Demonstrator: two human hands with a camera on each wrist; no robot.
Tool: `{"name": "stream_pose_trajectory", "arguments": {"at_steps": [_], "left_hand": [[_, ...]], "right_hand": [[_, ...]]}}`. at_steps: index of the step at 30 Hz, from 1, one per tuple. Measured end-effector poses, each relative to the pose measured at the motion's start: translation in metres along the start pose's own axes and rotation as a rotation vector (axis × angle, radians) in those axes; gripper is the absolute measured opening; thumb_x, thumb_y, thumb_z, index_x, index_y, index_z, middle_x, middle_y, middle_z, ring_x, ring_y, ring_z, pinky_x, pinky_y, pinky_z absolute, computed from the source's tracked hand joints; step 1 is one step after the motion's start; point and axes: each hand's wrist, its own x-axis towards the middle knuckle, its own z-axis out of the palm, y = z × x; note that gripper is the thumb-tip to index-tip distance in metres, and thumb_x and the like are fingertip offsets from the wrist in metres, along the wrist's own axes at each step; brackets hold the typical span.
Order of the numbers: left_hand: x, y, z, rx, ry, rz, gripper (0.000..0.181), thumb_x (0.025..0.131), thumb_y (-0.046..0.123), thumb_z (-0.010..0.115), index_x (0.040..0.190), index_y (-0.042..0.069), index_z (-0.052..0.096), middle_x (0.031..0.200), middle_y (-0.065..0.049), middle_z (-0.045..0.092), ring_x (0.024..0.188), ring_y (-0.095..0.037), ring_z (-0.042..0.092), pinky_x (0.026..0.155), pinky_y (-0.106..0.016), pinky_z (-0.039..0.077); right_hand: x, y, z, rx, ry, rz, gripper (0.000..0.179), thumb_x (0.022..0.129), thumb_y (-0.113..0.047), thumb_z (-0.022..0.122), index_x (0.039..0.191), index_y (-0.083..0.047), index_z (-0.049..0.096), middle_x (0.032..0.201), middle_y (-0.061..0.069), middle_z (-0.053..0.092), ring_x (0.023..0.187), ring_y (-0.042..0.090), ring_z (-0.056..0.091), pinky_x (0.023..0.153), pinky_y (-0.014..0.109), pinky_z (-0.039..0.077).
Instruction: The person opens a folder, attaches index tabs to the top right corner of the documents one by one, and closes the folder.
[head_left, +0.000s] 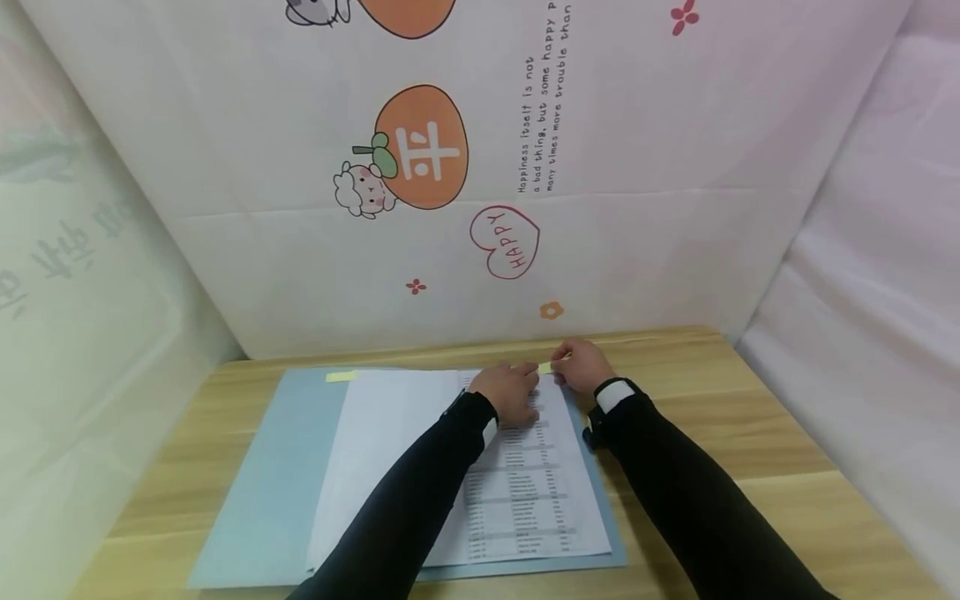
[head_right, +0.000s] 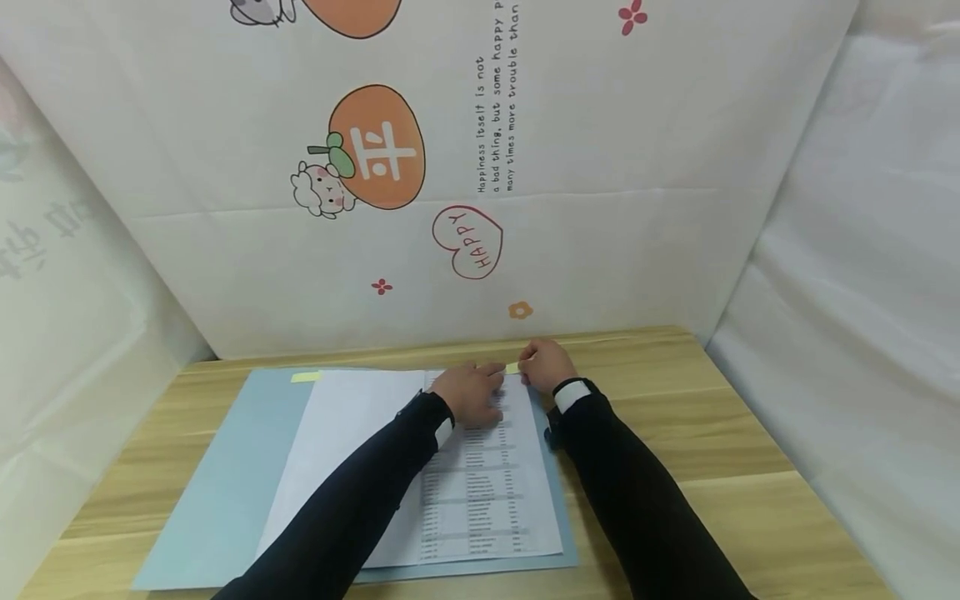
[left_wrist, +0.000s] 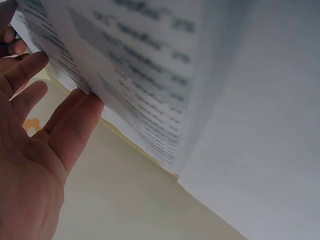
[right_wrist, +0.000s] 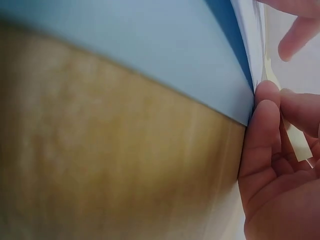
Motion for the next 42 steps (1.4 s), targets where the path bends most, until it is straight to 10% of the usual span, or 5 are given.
{"name": "stream_pose_trajectory", "arguments": {"at_steps": [14,24,35,42], "left_hand": [[0.005,0.007,-0.003,0.035,-0.105,-0.061,0.063,0.087,0.047,0.061,0.148,0.034,0.049,0.154,0.02,0.035,0.131,-0.023,0.043,0.098,-0.039,0.043],[-0.006,0.012,-0.017,0.055,-0.128,-0.06,0.062,0.088,0.047,0.057,0.148,0.032,0.05,0.155,0.017,0.036,0.134,-0.021,0.04,0.102,-0.035,0.04],[-0.012,0.009,-0.008,0.015,-0.112,-0.055,0.069,0.088,0.05,0.059,0.153,0.032,0.042,0.156,0.019,0.033,0.132,-0.024,0.04,0.076,-0.034,0.049],[-0.024,0.008,-0.018,-0.066,-0.14,-0.009,0.068,0.089,0.048,0.064,0.152,0.03,0.044,0.158,0.008,0.034,0.126,-0.023,0.044,0.09,-0.034,0.046]], "right_hand": [[0.002,-0.004,0.003,-0.025,-0.024,0.008,0.008,0.096,-0.009,0.062,0.101,-0.003,0.064,0.072,0.006,0.067,0.064,0.019,0.06,0.053,0.03,0.045],[-0.01,-0.04,-0.017,-0.454,-0.123,-0.205,0.04,0.094,-0.003,0.056,0.132,0.008,0.053,0.128,0.027,0.058,0.119,0.041,0.054,0.096,0.049,0.045],[-0.016,-0.043,0.0,-0.578,-0.281,-0.343,0.042,0.093,0.009,0.048,0.123,-0.01,0.07,0.124,0.008,0.066,0.12,0.03,0.057,0.1,0.045,0.044],[-0.018,-0.042,-0.004,-0.728,-0.276,-0.426,0.026,0.088,0.011,0.055,0.102,-0.003,0.073,0.102,0.012,0.068,0.096,0.028,0.063,0.087,0.04,0.05]]}}
